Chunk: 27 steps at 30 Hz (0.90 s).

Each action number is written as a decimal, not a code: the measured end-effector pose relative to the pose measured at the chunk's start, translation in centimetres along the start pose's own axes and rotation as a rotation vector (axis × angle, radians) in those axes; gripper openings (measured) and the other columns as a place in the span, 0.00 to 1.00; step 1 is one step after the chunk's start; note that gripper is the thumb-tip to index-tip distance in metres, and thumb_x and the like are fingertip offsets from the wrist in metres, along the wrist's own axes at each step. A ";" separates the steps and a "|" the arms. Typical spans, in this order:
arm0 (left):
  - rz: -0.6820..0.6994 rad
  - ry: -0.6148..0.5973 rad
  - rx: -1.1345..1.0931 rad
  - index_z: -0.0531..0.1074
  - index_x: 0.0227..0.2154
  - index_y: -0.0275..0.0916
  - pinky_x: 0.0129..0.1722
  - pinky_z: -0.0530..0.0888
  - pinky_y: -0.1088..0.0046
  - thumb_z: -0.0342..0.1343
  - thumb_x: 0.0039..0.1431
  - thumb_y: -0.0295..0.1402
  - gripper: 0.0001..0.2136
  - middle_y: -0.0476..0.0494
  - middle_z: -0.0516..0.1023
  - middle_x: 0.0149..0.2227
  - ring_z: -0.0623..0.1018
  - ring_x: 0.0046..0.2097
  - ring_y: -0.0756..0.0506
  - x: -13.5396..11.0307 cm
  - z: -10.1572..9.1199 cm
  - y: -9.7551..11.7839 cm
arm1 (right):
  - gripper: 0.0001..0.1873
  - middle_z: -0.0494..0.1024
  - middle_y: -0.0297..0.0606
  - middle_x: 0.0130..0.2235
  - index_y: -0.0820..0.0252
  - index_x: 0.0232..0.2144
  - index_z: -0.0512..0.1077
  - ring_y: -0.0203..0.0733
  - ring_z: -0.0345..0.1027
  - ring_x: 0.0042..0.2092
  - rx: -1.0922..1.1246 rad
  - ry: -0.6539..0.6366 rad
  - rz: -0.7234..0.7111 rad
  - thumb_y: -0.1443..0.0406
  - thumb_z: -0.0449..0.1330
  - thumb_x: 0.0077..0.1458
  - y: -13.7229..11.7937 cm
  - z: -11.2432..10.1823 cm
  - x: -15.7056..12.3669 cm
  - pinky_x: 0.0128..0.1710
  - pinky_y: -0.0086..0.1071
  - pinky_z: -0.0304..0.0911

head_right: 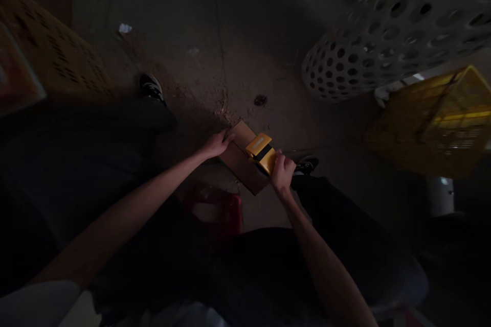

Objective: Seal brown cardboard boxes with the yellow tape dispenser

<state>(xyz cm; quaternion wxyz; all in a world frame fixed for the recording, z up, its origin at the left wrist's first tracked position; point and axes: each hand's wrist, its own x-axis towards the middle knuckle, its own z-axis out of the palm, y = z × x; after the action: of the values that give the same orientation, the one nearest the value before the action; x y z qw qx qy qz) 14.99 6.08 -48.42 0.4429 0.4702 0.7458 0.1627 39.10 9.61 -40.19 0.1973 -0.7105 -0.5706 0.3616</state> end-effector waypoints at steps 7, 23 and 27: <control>-0.039 0.009 -0.005 0.68 0.65 0.44 0.58 0.72 0.62 0.48 0.65 0.57 0.32 0.36 0.79 0.58 0.76 0.61 0.34 0.2 -0.7 0.1 | 0.33 0.51 0.29 0.18 0.54 0.17 0.53 0.34 0.49 0.24 -0.006 -0.037 -0.068 0.37 0.47 0.58 -0.9 2.1 0.7 0.25 0.33 0.43; 0.105 -0.079 -0.262 0.61 0.69 0.37 0.63 0.68 0.62 0.51 0.67 0.50 0.33 0.33 0.72 0.65 0.72 0.66 0.37 2.0 0.0 -2.5 | 0.33 0.60 0.34 0.17 0.59 0.17 0.61 0.34 0.56 0.23 -0.190 0.052 -0.263 0.45 0.45 0.66 -0.5 3.7 -0.7 0.26 0.32 0.43; 0.088 -0.077 -0.207 0.59 0.70 0.38 0.64 0.67 0.61 0.49 0.68 0.50 0.33 0.32 0.71 0.66 0.70 0.67 0.37 1.6 -0.3 -1.9 | 0.33 0.60 0.35 0.17 0.59 0.16 0.60 0.34 0.56 0.22 -0.189 0.045 -0.273 0.46 0.45 0.66 -0.7 3.8 -0.6 0.26 0.33 0.41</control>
<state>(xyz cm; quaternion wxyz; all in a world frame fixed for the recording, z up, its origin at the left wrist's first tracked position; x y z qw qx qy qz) 13.44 6.47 -50.36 0.5097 0.4602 0.6860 0.2403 35.75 8.73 -42.07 0.1900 -0.6495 -0.6887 0.2601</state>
